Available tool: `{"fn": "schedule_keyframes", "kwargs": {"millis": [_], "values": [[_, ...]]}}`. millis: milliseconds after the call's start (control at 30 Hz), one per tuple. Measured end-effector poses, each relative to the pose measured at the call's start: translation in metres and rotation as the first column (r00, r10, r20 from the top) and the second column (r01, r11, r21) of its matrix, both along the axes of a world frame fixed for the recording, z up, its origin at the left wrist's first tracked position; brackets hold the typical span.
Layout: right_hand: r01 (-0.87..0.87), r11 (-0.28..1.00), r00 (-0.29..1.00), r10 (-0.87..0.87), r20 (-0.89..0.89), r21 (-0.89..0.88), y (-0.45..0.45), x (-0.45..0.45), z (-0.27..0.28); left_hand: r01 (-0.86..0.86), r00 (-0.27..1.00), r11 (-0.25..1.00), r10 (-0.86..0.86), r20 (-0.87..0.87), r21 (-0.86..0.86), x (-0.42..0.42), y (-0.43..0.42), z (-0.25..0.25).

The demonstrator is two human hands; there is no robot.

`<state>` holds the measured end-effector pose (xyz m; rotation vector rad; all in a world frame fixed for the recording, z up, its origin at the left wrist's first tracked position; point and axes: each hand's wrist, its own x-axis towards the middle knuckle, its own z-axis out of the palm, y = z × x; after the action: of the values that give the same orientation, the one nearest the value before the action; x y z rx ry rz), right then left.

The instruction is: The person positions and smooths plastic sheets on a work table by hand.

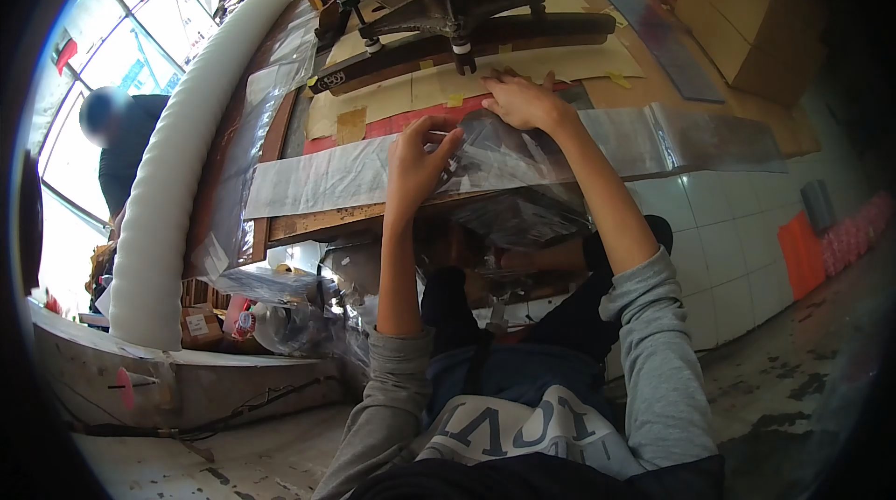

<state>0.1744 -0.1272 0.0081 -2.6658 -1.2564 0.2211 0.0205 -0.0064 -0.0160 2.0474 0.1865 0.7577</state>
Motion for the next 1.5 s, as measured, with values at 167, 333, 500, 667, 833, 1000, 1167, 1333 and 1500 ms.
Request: {"fn": "schedule_keyframes", "kwargs": {"millis": [167, 333, 500, 667, 833, 1000, 1167, 1333, 1500], "values": [[-0.005, 1.000, 1.000, 0.005, -0.004, -0.018, 0.001, 0.003, -0.001, -0.001, 0.999, 1.000, 0.001, 0.042, 0.000, 0.000, 0.000, -0.001], [0.024, 0.999, 1.000, -0.024, 0.005, 0.035, 0.010, 0.009, -0.009, -0.073, 0.997, 0.995, 0.071, 0.031, 0.066, 0.001, 0.001, -0.003], [0.018, 0.998, 0.999, -0.020, 0.028, 0.068, 0.008, 0.009, -0.013, -0.078, 0.996, 0.996, 0.075, 0.054, 0.053, 0.001, -0.002, -0.001], [0.032, 0.995, 0.998, -0.037, 0.052, 0.096, 0.009, 0.003, -0.009, -0.131, 0.991, 0.975, 0.123, 0.054, 0.180, 0.004, 0.001, -0.003], [0.049, 0.991, 0.994, -0.061, 0.093, 0.123, 0.004, -0.006, -0.003, -0.145, 0.989, 0.972, 0.139, 0.046, 0.182, 0.005, 0.002, -0.007], [0.013, 0.995, 0.997, -0.021, 0.072, 0.104, -0.014, -0.036, 0.016, -0.144, 0.988, 0.971, 0.131, 0.081, 0.189, 0.005, 0.002, -0.010], [0.050, 0.975, 0.992, -0.074, 0.106, 0.215, -0.013, -0.040, -0.008, -0.134, 0.991, 0.972, 0.126, 0.056, 0.192, 0.008, 0.003, -0.012], [0.068, 0.975, 0.994, -0.086, 0.074, 0.213, -0.013, -0.043, -0.004, -0.131, 0.991, 0.977, 0.123, 0.060, 0.167, 0.008, 0.003, -0.013], [0.085, 0.975, 0.988, -0.109, 0.108, 0.204, -0.010, -0.042, -0.008, -0.131, 0.991, 0.973, 0.127, 0.034, 0.192, 0.008, 0.003, -0.010]]}}
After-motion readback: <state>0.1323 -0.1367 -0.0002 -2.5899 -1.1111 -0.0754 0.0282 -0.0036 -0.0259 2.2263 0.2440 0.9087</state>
